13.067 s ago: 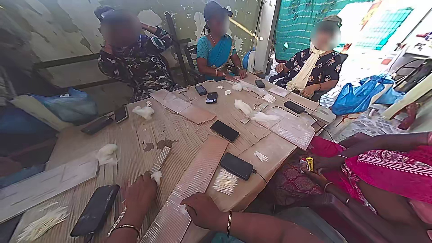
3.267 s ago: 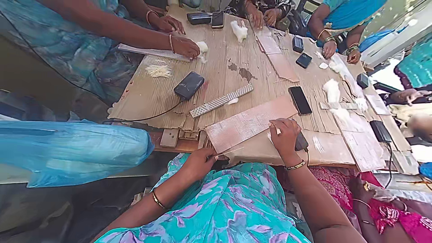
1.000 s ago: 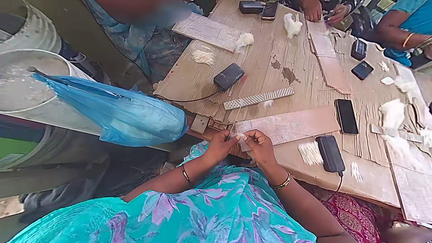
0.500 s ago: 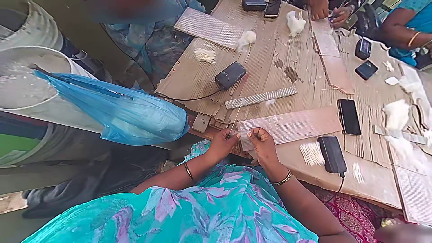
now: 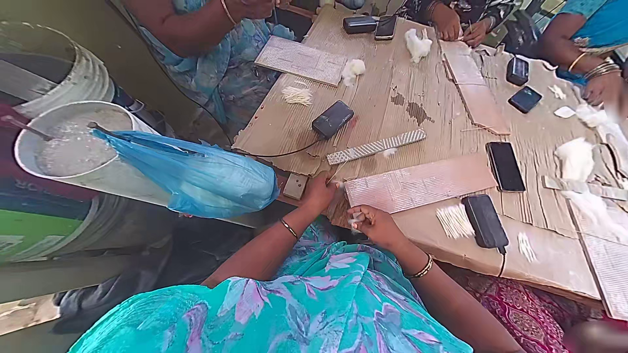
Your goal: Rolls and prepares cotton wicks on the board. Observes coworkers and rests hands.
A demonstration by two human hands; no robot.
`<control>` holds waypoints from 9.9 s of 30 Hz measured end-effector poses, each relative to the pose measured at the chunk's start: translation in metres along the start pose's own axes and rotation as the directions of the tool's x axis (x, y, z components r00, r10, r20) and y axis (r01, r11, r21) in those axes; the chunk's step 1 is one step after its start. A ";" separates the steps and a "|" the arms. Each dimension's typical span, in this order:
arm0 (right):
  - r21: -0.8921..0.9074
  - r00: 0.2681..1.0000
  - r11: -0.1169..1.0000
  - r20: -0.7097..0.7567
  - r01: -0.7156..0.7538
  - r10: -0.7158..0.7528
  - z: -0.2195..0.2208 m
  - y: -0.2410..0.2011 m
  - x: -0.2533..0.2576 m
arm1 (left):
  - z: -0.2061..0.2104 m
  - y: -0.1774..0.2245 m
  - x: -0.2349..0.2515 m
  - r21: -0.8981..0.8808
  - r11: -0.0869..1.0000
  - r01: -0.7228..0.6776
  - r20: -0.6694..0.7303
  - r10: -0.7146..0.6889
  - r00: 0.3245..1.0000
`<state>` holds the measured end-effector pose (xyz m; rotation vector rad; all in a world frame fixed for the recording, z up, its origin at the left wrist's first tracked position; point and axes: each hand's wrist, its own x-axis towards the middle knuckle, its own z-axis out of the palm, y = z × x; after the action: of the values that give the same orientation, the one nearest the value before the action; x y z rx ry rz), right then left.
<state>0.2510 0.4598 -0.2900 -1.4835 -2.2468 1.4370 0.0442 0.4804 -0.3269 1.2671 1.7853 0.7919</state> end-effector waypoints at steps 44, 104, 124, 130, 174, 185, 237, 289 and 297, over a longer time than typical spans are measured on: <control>0.384 0.797 0.882 -0.604 0.275 0.015 -0.016 0.004 -0.028 | 0.016 0.037 -0.060 -0.462 0.886 -0.044 0.224 0.165 0.961; -0.375 0.547 0.925 -0.788 -0.062 -0.282 0.020 0.036 0.027 | -0.006 0.032 -0.048 0.113 0.993 -0.043 0.170 0.023 0.985; -0.576 0.686 0.812 -0.552 0.097 -0.474 0.020 0.047 0.025 | 0.032 0.017 -0.031 0.174 0.978 -0.116 0.204 0.079 0.976; -0.539 0.693 0.837 -0.568 0.093 -0.444 0.016 0.048 0.020 | 0.035 0.014 -0.029 0.175 0.969 -0.172 0.223 0.131 0.966; -0.309 0.862 0.944 -0.503 -0.113 -0.061 -0.030 0.031 0.018 | 0.021 0.030 -0.034 0.198 0.977 -0.075 0.234 0.027 0.972; -0.249 0.808 0.961 -0.586 -0.118 -0.053 -0.024 0.032 0.020 | 0.012 0.035 -0.050 0.358 0.922 -0.149 0.264 0.053 0.963; -0.701 0.928 0.658 0.014 0.275 -0.373 -0.025 0.072 -0.045 | 0.007 0.030 -0.054 0.334 0.922 -0.197 0.466 0.020 0.885; -0.477 0.390 0.877 -0.819 -0.056 -0.420 -0.020 0.112 -0.108 | 0.009 0.051 -0.114 0.361 0.778 -0.514 0.463 0.329 0.823; -0.179 0.373 0.882 -0.928 -0.436 -0.004 -0.057 0.127 -0.084 | 0.016 0.048 -0.116 0.337 0.803 -0.492 0.474 0.307 0.825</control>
<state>0.4107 0.4441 -0.3190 -2.0267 -1.6039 -0.0776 0.1016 0.3852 -0.2667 2.0137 1.4058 0.2948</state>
